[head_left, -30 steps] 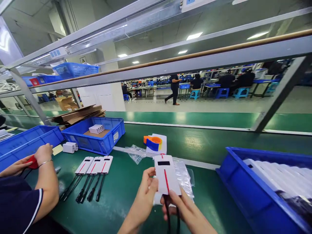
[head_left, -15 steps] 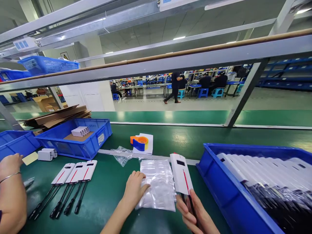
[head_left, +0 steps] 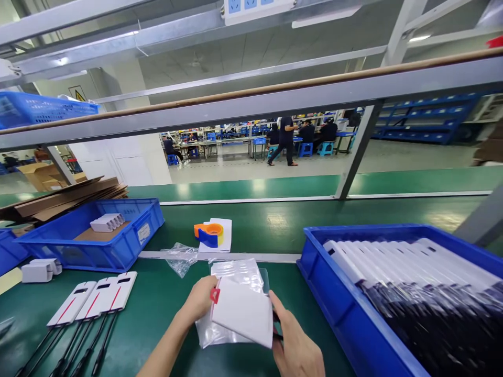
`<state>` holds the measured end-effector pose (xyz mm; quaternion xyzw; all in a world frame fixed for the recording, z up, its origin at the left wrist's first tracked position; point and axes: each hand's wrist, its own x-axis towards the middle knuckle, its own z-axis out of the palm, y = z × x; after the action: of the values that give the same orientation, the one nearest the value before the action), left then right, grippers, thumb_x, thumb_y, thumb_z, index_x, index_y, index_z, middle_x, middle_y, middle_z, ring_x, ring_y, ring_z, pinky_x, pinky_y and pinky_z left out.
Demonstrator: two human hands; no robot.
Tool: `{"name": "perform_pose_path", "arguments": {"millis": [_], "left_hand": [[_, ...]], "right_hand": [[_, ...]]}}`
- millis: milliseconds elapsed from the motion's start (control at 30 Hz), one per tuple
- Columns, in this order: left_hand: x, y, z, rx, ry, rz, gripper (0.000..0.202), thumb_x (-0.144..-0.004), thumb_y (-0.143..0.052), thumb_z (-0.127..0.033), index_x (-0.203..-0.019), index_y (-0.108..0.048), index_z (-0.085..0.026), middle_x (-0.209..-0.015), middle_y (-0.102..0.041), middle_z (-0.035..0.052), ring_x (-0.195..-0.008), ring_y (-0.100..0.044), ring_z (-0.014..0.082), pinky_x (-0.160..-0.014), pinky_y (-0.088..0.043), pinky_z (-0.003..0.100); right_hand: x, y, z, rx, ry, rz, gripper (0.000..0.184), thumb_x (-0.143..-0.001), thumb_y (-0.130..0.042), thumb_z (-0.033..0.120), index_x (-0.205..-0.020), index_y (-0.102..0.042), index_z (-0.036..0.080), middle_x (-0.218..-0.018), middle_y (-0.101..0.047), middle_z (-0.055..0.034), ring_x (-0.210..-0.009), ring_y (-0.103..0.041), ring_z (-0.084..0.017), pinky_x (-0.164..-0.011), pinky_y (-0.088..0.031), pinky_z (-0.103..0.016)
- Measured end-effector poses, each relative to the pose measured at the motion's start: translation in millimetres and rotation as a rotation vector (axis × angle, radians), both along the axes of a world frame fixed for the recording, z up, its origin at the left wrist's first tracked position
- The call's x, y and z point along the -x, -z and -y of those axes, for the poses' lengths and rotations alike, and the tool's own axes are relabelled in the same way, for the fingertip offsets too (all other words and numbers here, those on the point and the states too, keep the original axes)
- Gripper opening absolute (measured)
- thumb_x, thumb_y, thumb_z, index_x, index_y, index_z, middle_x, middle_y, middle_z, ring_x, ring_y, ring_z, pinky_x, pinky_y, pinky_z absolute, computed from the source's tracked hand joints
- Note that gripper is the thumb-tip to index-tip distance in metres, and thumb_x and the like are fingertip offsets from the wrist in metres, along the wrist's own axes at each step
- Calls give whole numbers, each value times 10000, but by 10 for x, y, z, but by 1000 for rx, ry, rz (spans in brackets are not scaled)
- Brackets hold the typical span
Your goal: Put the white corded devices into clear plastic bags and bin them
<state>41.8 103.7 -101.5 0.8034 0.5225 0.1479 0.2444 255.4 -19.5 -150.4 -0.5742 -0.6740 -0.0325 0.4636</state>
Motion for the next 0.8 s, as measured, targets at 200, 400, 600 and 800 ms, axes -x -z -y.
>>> {"name": "perform_pose_path", "arguments": {"millis": [200,400,600,800], "left_hand": [[98,-46,108,-98,22,148,224,-910,-467,-228,-872,-686,-195,-928,-666,88,-910,-567,258,-848,-428,365],[143,-129,334,9,-21,399,284,-991,-422,-319,-922,-662,-185,-914,-716,93,-859,-650,213,-809,-515,321],[208,-426,548,242,-32,539,275,-960,-507,-384,-851,-627,-162,-710,-673,30,-591,-588,133,-555,-475,220],[302,-707,769,374,-44,485,266,-913,-571,-388,-824,-669,-158,-666,-630,-4,-545,-524,114,-467,-385,189]], "right_hand": [[6,-32,-22,127,-10,-269,465,-940,-370,175,-1380,-515,206,-1267,-721,-110,-997,-745,-241,-766,-569,-289],[-96,-290,-53,555,-85,-758,576,-871,-526,719,-597,-640,226,-576,-629,-43,-504,-546,-185,-545,-436,-311],[-36,-533,-120,589,-197,-1016,560,-742,-722,686,-986,-770,184,-799,-714,-47,-527,-492,-145,-510,-400,-293],[222,-766,-164,734,-376,-868,437,-712,-768,578,-905,-768,187,-722,-661,-13,-660,-541,-184,-614,-425,-289]]}}
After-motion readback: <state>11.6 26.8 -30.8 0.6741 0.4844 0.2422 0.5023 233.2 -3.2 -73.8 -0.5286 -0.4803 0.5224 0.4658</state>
